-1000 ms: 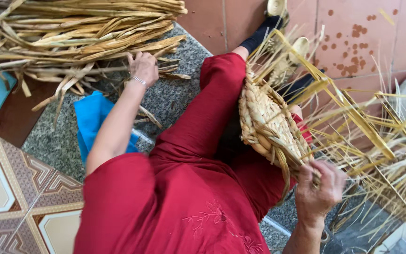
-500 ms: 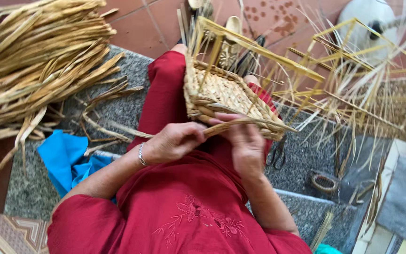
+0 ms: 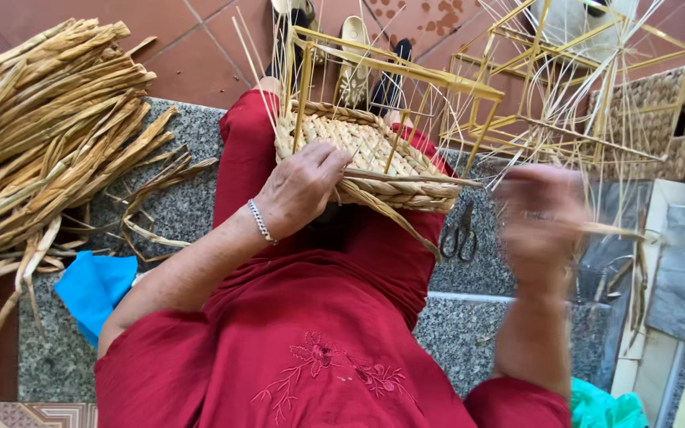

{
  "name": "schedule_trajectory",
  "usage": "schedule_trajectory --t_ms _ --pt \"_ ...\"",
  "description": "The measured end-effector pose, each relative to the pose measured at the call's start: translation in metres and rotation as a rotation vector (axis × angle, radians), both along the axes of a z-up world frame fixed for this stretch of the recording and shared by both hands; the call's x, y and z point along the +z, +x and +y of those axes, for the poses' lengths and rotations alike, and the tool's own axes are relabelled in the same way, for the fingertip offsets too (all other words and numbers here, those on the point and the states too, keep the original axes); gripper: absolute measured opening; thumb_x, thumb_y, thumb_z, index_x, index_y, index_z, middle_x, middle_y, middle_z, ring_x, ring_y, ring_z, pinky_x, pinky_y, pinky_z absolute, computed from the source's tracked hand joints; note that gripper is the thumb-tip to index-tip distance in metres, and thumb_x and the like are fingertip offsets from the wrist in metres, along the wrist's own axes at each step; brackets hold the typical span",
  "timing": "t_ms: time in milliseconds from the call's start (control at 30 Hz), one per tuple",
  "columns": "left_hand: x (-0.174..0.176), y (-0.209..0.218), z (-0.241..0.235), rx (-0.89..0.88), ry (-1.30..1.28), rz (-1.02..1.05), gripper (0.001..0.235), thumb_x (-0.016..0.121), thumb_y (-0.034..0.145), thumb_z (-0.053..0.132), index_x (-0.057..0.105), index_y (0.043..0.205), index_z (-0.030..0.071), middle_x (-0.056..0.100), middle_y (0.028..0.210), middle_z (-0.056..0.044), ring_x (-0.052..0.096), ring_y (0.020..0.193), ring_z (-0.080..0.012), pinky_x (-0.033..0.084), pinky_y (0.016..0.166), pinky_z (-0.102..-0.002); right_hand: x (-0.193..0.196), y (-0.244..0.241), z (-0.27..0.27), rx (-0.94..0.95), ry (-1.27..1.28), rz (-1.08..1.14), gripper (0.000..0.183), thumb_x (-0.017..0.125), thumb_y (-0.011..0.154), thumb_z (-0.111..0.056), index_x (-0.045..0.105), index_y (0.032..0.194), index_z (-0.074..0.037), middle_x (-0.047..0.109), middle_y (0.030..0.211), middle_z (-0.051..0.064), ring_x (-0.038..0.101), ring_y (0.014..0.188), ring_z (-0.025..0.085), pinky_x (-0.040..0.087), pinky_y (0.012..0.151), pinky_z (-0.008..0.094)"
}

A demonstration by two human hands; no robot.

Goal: The person weaves a basket by hand, interlacing dried palm leaves through a pre-formed frame. They use a metal tool to tighten the weave and occasionally trim excess material with scissors.

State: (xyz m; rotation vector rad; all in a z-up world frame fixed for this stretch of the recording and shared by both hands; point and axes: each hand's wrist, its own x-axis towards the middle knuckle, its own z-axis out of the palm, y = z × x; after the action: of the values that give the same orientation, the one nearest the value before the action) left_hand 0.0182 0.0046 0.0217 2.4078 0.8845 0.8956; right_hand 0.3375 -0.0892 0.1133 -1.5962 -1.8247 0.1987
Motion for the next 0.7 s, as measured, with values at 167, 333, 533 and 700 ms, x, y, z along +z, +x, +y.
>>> schedule_trajectory --t_ms 167,333,533,700 --pt "0.001 -0.018 -0.010 -0.065 0.092 0.016 0.019 0.069 0.089 0.001 0.059 0.105 0.001 0.064 0.114 -0.017 0.068 0.100 -0.0312 0.058 0.087 -0.038 -0.039 -0.096 0.031 0.169 -0.020 -0.083 0.014 0.081 0.088 -0.010 0.069 0.094 -0.007 0.070 0.105 0.012 0.061 0.103 0.029 0.047 0.092 0.044" --pt "0.013 -0.024 -0.014 -0.142 0.190 0.036 0.015 0.069 0.088 0.006 0.057 0.095 0.003 0.063 0.130 -0.022 0.069 0.103 -0.0297 0.059 0.086 -0.038 -0.044 -0.121 0.047 0.221 -0.121 -0.048 0.014 0.083 0.087 -0.019 0.071 0.089 -0.012 0.070 0.101 0.003 0.062 0.100 0.026 0.040 0.090 0.044" --pt "0.009 -0.021 -0.014 -0.124 0.169 0.017 0.016 0.070 0.090 0.008 0.055 0.096 0.003 0.066 0.123 -0.020 0.069 0.094 -0.0277 0.058 0.082 -0.037 -0.071 -0.125 0.051 0.211 -0.067 -0.199 0.025 0.086 0.082 -0.025 0.066 0.081 -0.011 0.064 0.088 0.006 0.060 0.091 0.028 0.043 0.084 0.045" --pt "-0.005 0.001 -0.006 0.065 -0.082 -0.005 0.023 0.074 0.086 0.007 0.057 0.101 0.009 0.064 0.082 -0.011 0.067 0.077 -0.0278 0.054 0.067 -0.040 -0.080 -0.114 0.037 0.120 -0.255 0.053 0.029 0.087 0.087 -0.022 0.065 0.100 -0.007 0.064 0.092 0.008 0.063 0.090 0.027 0.052 0.079 0.043"
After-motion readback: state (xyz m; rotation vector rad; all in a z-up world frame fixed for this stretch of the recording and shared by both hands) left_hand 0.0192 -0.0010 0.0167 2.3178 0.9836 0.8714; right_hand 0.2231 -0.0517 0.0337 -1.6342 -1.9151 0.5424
